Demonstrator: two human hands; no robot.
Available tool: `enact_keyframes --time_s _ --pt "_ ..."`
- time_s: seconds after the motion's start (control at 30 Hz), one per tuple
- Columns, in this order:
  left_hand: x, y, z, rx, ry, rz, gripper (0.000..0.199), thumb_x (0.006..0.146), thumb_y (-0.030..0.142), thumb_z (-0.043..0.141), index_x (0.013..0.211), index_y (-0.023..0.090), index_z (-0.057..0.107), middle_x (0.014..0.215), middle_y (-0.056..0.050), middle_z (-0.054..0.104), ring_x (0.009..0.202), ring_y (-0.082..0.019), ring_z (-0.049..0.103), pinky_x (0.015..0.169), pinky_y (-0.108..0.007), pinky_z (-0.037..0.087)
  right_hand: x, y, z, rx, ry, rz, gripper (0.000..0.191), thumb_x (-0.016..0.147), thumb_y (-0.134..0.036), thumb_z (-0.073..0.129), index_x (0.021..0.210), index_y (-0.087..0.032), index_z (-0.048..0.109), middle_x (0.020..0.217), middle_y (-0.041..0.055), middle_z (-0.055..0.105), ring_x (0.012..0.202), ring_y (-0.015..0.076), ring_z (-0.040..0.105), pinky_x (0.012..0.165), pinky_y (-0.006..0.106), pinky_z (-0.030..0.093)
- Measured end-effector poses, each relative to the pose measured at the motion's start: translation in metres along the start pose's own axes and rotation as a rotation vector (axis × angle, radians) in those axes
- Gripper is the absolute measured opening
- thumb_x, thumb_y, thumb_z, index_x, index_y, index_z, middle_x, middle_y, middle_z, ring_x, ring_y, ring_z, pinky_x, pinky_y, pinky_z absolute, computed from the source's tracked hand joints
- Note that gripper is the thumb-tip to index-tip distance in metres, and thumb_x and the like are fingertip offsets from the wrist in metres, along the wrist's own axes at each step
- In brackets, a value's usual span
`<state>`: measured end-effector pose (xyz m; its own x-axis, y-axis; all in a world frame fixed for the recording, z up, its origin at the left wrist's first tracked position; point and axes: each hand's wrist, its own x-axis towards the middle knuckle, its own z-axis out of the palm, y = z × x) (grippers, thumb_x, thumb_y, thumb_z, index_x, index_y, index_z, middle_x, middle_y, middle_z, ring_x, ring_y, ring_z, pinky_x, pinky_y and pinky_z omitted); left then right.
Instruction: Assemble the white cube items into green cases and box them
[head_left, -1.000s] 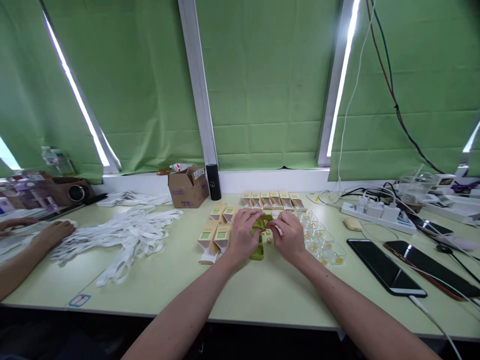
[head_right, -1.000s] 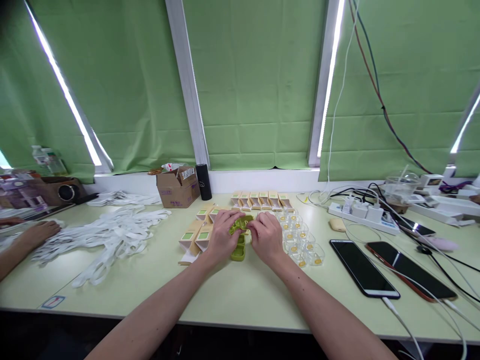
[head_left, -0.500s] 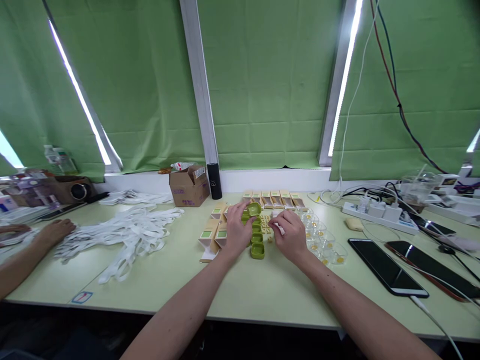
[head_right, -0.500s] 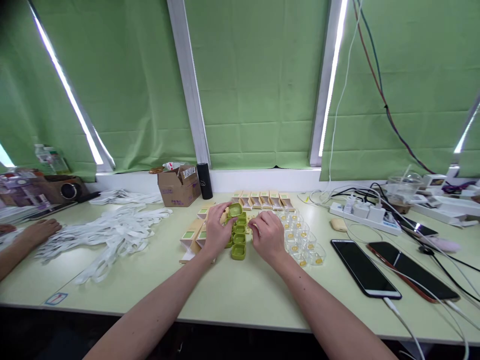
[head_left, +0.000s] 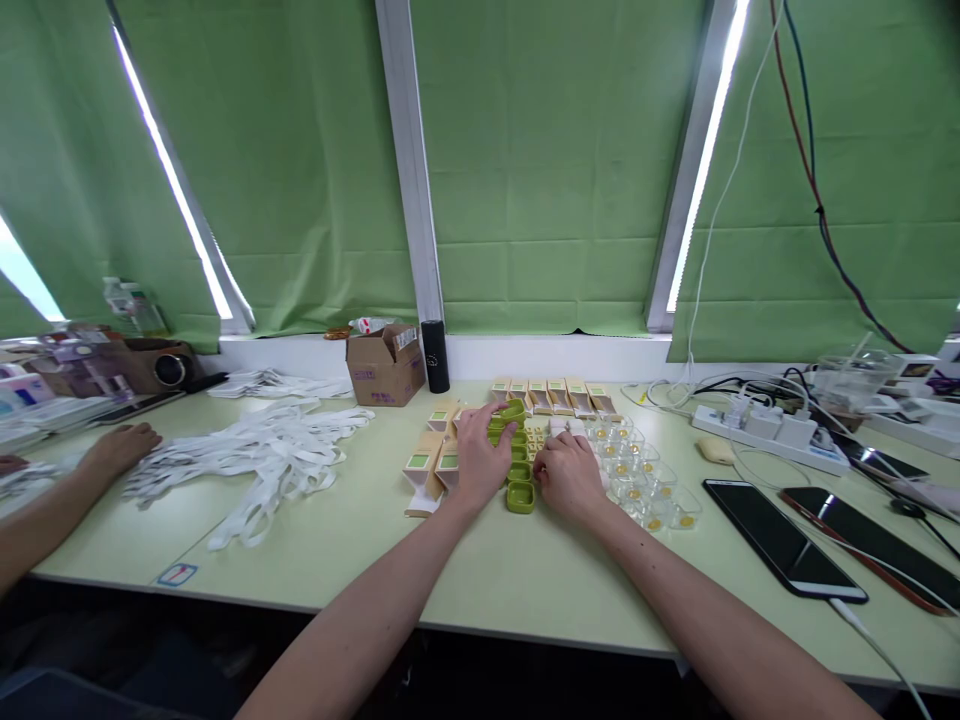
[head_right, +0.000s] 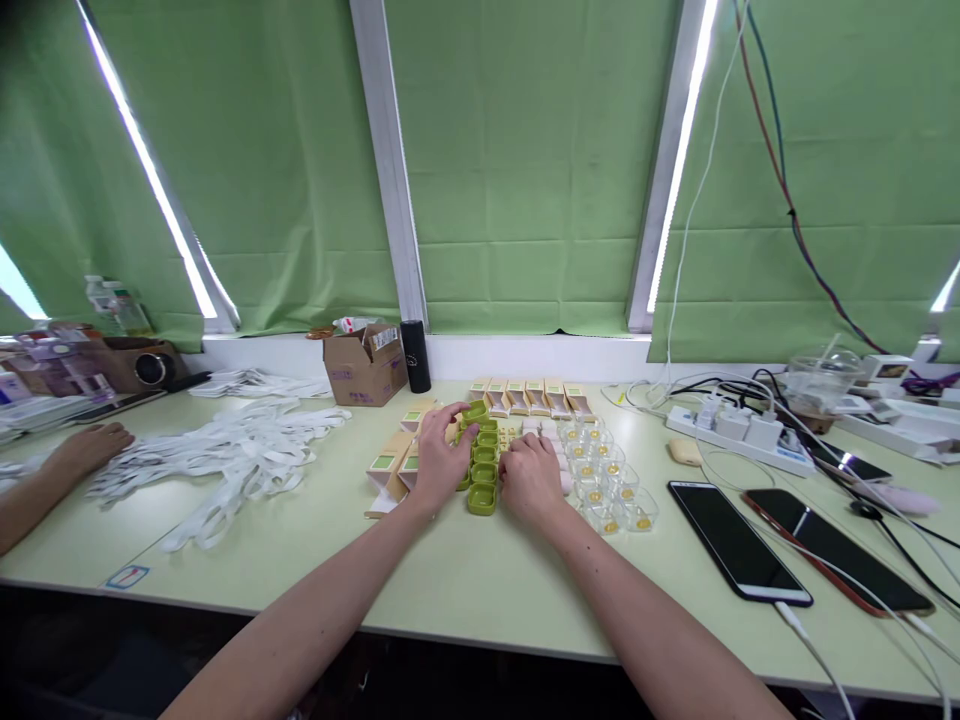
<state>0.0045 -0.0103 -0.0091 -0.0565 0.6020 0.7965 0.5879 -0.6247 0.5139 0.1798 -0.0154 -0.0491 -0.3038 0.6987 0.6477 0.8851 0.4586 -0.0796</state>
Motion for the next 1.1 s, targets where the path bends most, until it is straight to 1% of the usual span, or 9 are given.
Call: enact_keyframes --time_s 0.17,0.33,0.5,0.57,0.63,0.73,0.8,0.93,1.1 --pt "0.000 0.001 0.000 0.000 -0.008 -0.015 0.019 0.097 0.027 0.067 0.116 0.024 0.070 0.111 -0.007 0.074 0.109 -0.026 0.064 0.097 -0.043 0.052 0.001 -0.005 -0.003 -0.019 -0.055 0.005 0.018 0.077 -0.004 0.073 0.071 -0.021 0.077 0.081 0.0087 0.075 0.092 0.0264 0.060 0.082 0.041 0.037" --pt "0.001 -0.001 0.001 -0.009 -0.009 -0.047 0.014 0.098 0.032 0.066 0.109 0.024 0.069 0.106 -0.007 0.075 0.104 -0.026 0.066 0.095 -0.042 0.051 0.005 -0.003 -0.019 0.008 -0.142 0.099 0.015 0.083 -0.010 0.073 0.080 -0.023 0.081 0.089 0.0066 0.076 0.097 0.0247 0.060 0.086 0.039 0.034" --pt "0.002 0.000 0.001 -0.101 -0.026 -0.109 0.017 0.099 0.039 0.065 0.101 0.023 0.067 0.102 -0.008 0.076 0.097 -0.025 0.069 0.090 -0.040 0.051 0.008 0.010 -0.032 0.065 0.014 0.171 0.018 0.088 -0.009 0.069 0.084 -0.022 0.080 0.094 0.0062 0.076 0.099 0.0240 0.058 0.086 0.038 0.034" --pt "0.003 0.001 0.001 -0.211 -0.025 -0.168 0.022 0.097 0.044 0.068 0.099 0.023 0.067 0.099 -0.008 0.076 0.094 -0.024 0.070 0.085 -0.036 0.051 0.007 0.012 -0.032 0.089 0.067 0.170 0.018 0.087 -0.008 0.068 0.082 -0.022 0.079 0.092 0.0061 0.076 0.097 0.0243 0.058 0.085 0.038 0.034" --pt "0.004 0.003 0.002 -0.352 -0.030 -0.256 0.030 0.094 0.052 0.072 0.096 0.022 0.067 0.089 -0.006 0.075 0.083 -0.021 0.070 0.076 -0.032 0.049 0.005 0.012 -0.030 0.102 0.094 0.150 0.019 0.085 -0.007 0.068 0.080 -0.022 0.078 0.089 0.0059 0.075 0.095 0.0242 0.057 0.083 0.038 0.033" --pt "0.007 0.003 0.003 -0.604 -0.072 -0.434 0.045 0.088 0.065 0.075 0.089 0.020 0.065 0.074 -0.004 0.072 0.067 -0.017 0.064 0.062 -0.028 0.042 0.002 0.005 -0.025 0.117 0.096 0.111 0.019 0.083 -0.006 0.068 0.078 -0.021 0.076 0.085 0.0055 0.074 0.091 0.0238 0.057 0.081 0.037 0.032" --pt "0.009 0.002 0.005 -0.779 -0.119 -0.560 0.051 0.084 0.069 0.076 0.086 0.019 0.064 0.073 -0.006 0.074 0.066 -0.017 0.064 0.059 -0.027 0.040 0.000 0.001 -0.023 0.132 0.086 0.092 0.018 0.083 -0.006 0.069 0.077 -0.021 0.076 0.084 0.0051 0.075 0.090 0.0235 0.058 0.080 0.037 0.032" --pt "0.011 -0.002 0.006 -1.025 -0.186 -0.745 0.052 0.078 0.064 0.084 0.087 0.017 0.062 0.077 -0.011 0.078 0.068 -0.018 0.068 0.061 -0.026 0.042 -0.001 -0.004 -0.021 0.149 0.069 0.078 0.016 0.083 -0.007 0.071 0.078 -0.021 0.076 0.082 0.0043 0.075 0.089 0.0227 0.059 0.080 0.037 0.033" --pt "0.012 -0.004 0.004 -1.115 -0.165 -0.820 0.044 0.076 0.050 0.089 0.087 0.017 0.063 0.077 -0.011 0.079 0.063 -0.016 0.066 0.059 -0.026 0.042 -0.002 -0.003 -0.021 0.151 0.071 0.094 0.016 0.083 -0.006 0.072 0.078 -0.021 0.076 0.082 0.0034 0.075 0.089 0.0223 0.060 0.080 0.036 0.034"
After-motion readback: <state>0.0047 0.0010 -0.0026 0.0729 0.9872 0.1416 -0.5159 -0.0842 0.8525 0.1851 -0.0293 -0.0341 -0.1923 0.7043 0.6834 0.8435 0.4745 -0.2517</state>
